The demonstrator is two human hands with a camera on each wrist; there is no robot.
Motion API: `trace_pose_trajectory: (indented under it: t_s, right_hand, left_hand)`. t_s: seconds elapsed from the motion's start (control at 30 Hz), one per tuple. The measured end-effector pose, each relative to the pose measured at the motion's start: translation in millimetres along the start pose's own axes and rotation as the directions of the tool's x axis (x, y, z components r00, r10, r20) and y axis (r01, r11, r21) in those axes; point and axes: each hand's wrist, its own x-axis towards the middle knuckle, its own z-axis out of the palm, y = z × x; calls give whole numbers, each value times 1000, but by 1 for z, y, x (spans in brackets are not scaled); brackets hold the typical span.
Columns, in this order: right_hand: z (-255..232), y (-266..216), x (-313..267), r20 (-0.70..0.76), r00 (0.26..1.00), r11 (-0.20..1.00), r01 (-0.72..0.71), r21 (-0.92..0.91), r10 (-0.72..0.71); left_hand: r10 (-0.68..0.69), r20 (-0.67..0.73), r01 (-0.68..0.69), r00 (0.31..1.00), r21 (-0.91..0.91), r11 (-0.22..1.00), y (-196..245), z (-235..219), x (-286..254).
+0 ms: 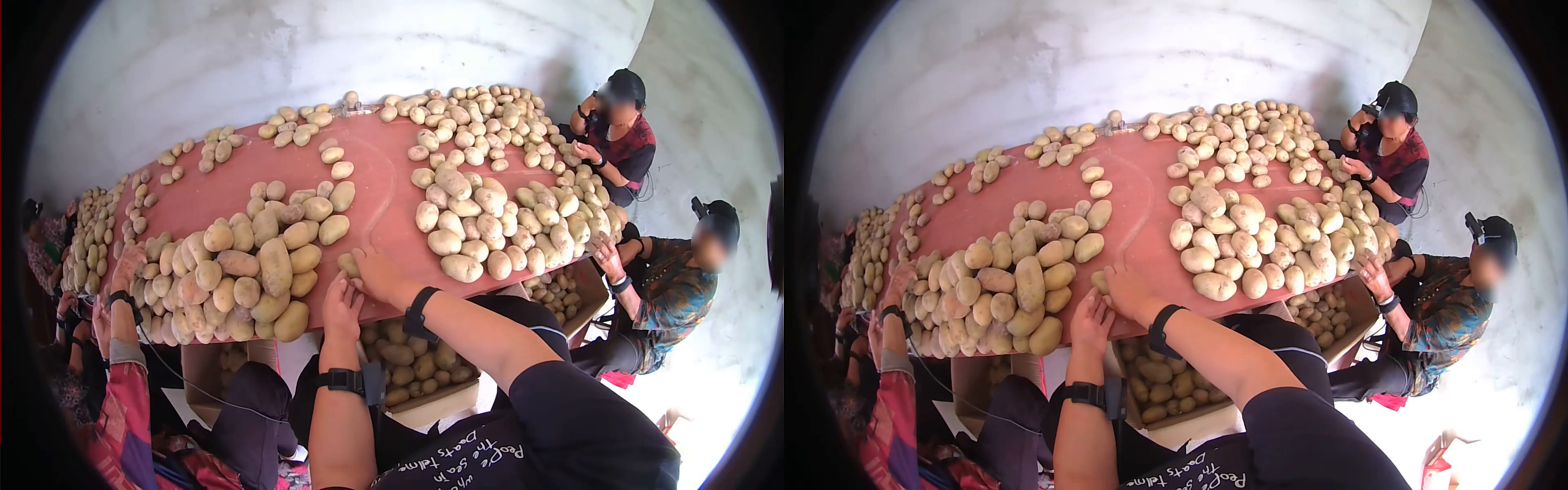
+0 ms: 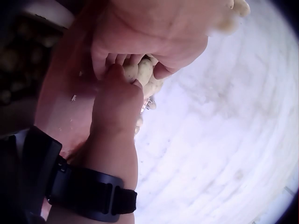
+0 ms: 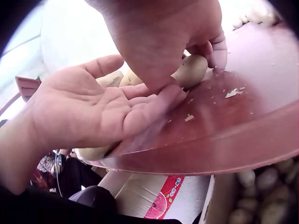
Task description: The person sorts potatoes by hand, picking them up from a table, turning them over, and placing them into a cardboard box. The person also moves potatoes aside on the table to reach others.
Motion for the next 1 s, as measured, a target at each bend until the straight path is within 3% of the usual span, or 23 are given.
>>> trace_pose_trajectory:
  t_s: [0.07, 0.17, 0.23, 0.37, 0.43, 0.5, 0.6, 0.7, 0.73, 0.77, 0.83, 0.87, 0.93, 1.0]
  right_hand:
    - [5, 16, 3, 42, 999, 999, 10, -52, -8]
    - [-39, 9, -12, 106, 987, 993, -120, -18, 122]
    - [-59, 22, -25, -173, 982, 994, -86, -72, 73]
    - [-108, 64, -45, -433, 883, 906, -320, -277, 179]
    - [-116, 94, -50, -449, 865, 784, -435, -442, 226]
    - [-115, 115, -54, -370, 896, 716, -426, -553, 246]
    - [-118, 109, -42, -315, 895, 713, -444, -544, 316]
    - [-105, 81, -10, -393, 892, 845, -378, -379, 223]
    - [-94, 75, 0, -334, 938, 898, -223, -379, 92]
    - [-85, 59, 21, -133, 976, 865, -217, -453, 175]
    - [-60, 35, 50, -11, 999, 923, -43, -383, 42]
    - [-42, 31, 58, -123, 979, 959, 129, -252, -164]
    - [-11, 21, 86, -165, 966, 971, 170, -168, -198]
    - [24, 21, 104, -201, 976, 991, 59, -120, -82]
  left_hand:
    - [-22, 31, 20, 999, 56, 998, -2, -2, 4]
    - [-79, 116, 67, 990, 103, 992, 0, -2, 4]
    - [-69, 191, 56, 979, 70, 996, 5, 6, -5]
    - [-115, 171, 98, 979, 102, 990, 7, 13, -8]
    - [-123, 106, 110, 987, 114, 987, 1, 11, -6]
    - [-114, 85, 107, 990, 87, 991, -2, 10, -7]
    - [-86, 37, 84, 996, 49, 995, -2, 12, -8]
    - [-68, -14, 68, 998, 1, 998, -4, 10, -5]
    - [-55, -31, 54, 998, -11, 998, -2, 12, -6]
    - [-41, -47, 40, 998, -22, 999, -1, 13, -5]
    - [-9, -97, 5, 995, -41, 999, -3, 12, -1]
    - [5, -122, -11, 993, -50, 999, -4, 11, 0]
    - [21, -121, -30, 992, -70, 997, -4, 6, 1]
    - [16, -108, -25, 994, -85, 996, -6, 3, 4]
